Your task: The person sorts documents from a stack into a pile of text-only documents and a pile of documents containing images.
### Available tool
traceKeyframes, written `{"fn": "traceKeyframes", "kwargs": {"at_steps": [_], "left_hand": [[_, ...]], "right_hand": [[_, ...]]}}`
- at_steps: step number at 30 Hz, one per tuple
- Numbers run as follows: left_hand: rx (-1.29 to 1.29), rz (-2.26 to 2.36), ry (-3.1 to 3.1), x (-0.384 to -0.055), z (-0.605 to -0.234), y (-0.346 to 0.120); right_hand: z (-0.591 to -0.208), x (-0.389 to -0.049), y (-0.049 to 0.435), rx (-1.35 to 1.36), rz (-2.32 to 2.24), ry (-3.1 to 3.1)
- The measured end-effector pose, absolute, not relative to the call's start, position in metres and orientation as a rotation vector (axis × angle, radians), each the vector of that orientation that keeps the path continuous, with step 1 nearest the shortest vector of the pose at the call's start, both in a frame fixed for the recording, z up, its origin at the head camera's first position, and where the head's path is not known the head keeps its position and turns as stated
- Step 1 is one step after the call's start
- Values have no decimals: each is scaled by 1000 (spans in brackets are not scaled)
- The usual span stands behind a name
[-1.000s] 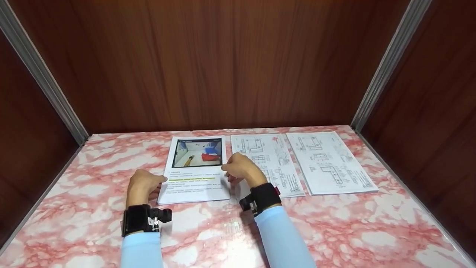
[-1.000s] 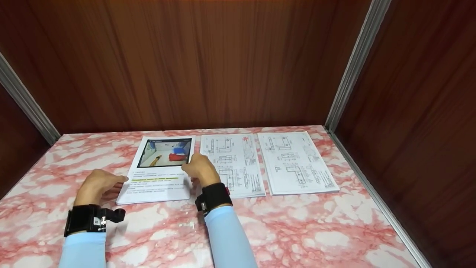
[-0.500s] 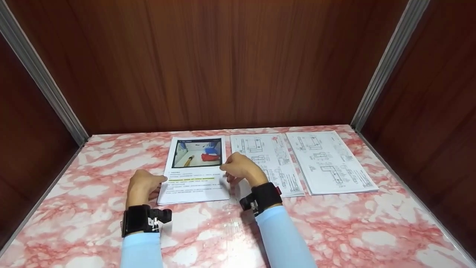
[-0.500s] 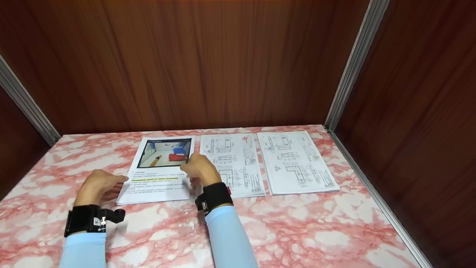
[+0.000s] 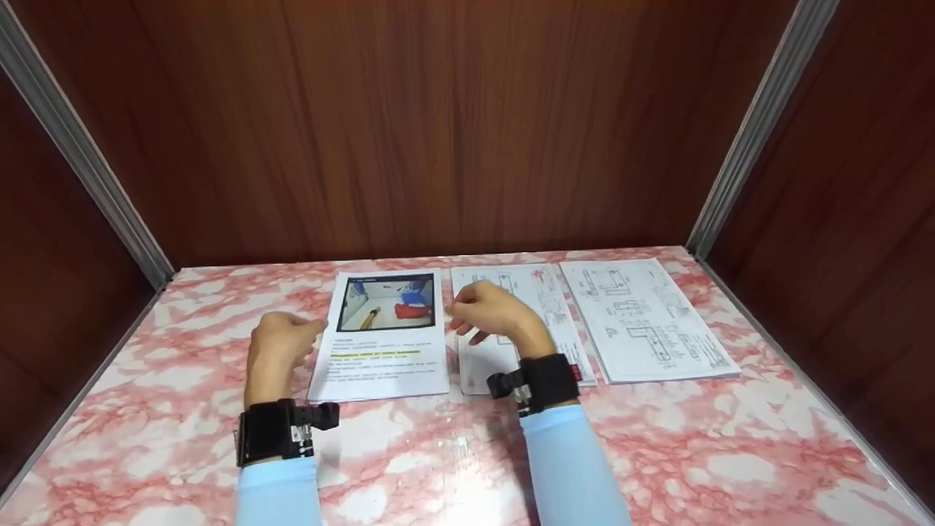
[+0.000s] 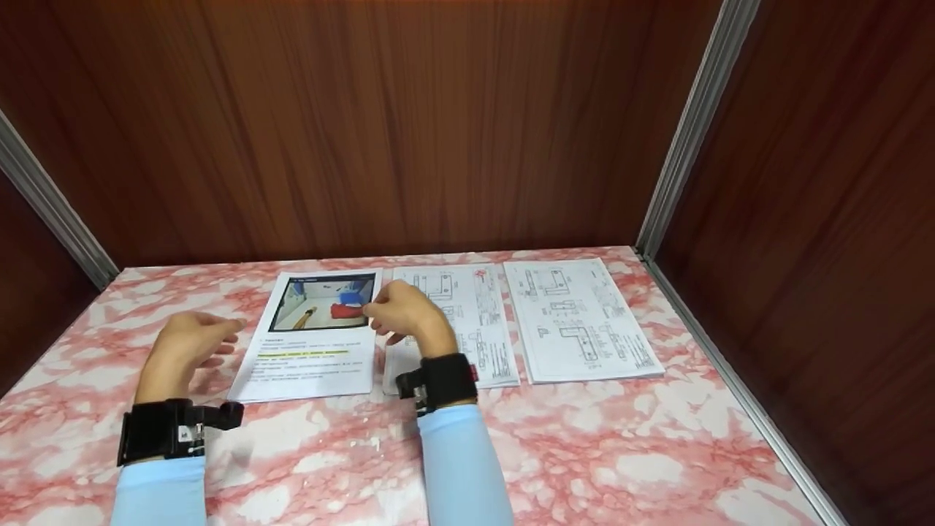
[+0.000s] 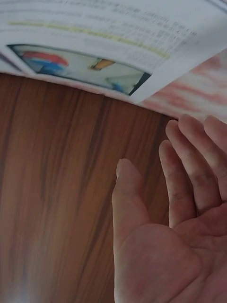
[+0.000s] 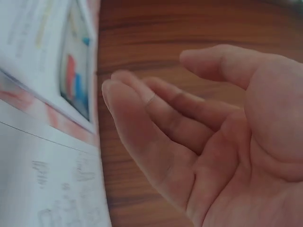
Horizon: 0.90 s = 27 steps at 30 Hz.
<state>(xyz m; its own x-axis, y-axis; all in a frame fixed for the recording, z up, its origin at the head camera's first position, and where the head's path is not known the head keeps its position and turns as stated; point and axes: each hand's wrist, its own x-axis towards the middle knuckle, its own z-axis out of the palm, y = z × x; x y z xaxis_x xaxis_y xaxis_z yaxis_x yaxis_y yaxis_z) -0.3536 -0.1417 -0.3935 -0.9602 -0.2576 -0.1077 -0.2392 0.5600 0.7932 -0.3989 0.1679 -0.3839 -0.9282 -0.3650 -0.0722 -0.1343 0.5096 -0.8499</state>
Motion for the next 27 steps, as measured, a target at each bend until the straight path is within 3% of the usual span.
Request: {"fn": "traceKeyframes", "kwargs": {"at_steps": [9,13,17,21,24,27], "left_hand": [[214,-1338,-2425,-348,-363,-71],[-81,-1417,-2165,-355,-369,-16],[-425,-1572,-1937,-362,-380,48],[-502,-1734,-1854,-358,-391,105],[-455,-1828,-1882,-354,-402,142],[-399,-1910,-1977,-349,-417,175]], "right_hand": [[-336,-376,249,-618,-1608,2685],[-326,-367,308,-576,-1784,2867],[-325,-359,374,-275,-2196,2855],[-333,-354,422,129,-2726,2583],[-347,-353,448,434,-2762,2566],[-366,-350,469,736,-2452,2728]]}}
